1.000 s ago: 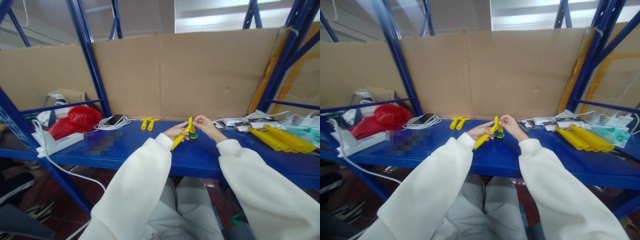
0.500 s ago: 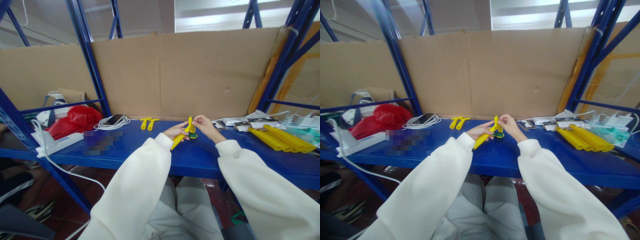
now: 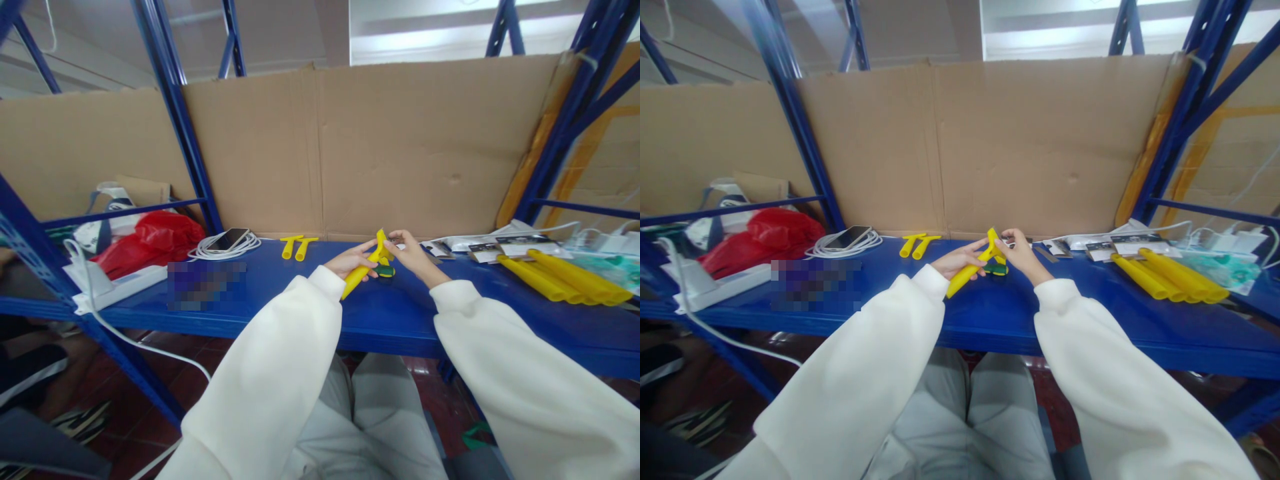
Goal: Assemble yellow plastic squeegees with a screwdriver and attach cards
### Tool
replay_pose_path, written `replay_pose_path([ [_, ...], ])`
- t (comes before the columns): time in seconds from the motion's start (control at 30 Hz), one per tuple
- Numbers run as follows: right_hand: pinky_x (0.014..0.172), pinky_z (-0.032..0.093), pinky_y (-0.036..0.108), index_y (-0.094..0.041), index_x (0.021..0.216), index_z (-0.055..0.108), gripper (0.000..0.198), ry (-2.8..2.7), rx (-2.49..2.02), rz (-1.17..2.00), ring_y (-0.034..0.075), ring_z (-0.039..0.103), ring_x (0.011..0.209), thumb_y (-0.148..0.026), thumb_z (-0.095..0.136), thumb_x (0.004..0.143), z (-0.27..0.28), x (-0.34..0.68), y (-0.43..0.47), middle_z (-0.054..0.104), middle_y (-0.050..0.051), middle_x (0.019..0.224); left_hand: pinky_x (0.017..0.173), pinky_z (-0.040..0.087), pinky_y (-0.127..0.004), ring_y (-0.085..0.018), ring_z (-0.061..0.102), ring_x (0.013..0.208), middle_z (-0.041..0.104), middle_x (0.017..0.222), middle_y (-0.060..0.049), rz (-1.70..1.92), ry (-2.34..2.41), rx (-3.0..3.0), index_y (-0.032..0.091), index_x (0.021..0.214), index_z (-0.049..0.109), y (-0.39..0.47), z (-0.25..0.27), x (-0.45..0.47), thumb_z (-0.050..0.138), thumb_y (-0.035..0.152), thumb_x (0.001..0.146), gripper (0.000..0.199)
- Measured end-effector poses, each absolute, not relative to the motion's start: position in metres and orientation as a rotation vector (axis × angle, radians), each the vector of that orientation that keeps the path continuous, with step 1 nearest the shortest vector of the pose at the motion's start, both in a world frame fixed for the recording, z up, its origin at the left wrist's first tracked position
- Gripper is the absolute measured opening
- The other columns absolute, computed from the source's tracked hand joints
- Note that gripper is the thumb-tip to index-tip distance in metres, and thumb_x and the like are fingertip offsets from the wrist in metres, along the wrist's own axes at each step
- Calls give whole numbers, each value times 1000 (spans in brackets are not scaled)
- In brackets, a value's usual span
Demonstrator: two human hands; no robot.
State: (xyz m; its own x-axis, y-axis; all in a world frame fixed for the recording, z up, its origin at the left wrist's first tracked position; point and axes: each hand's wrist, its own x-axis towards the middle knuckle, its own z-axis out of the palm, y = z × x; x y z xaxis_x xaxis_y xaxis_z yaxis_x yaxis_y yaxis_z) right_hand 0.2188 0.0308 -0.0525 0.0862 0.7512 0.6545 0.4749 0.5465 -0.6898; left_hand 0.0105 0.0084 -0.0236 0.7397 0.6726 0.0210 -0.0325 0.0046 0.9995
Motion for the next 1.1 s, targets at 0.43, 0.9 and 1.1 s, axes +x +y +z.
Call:
replay_pose_path([
  [0.43,89,51,45,-22,78,69,30,-1816,-1187,111,25,65,86,-51,73,73,-51,231,27,71,8,88,46,42,-17,-8,59,54,68,108,-8,785,723,1308,30,156,30,8,-22,13,59,-2,76,91],
  [0.9,64,50,33,-22,68,71,30,-2094,-1248,443,20,61,62,-49,82,61,-43,227,8,70,2,69,45,41,-17,-7,55,50,63,100,-5,860,879,1183,31,158,22,4,-19,14,50,-4,78,92],
  [1.1,62,53,33,-20,71,65,40,-1745,-1118,587,19,63,61,-58,80,64,-38,224,10,69,4,66,46,40,-18,-7,54,49,63,95,-3,878,945,1196,29,156,23,1,-15,14,47,-4,79,87],
])
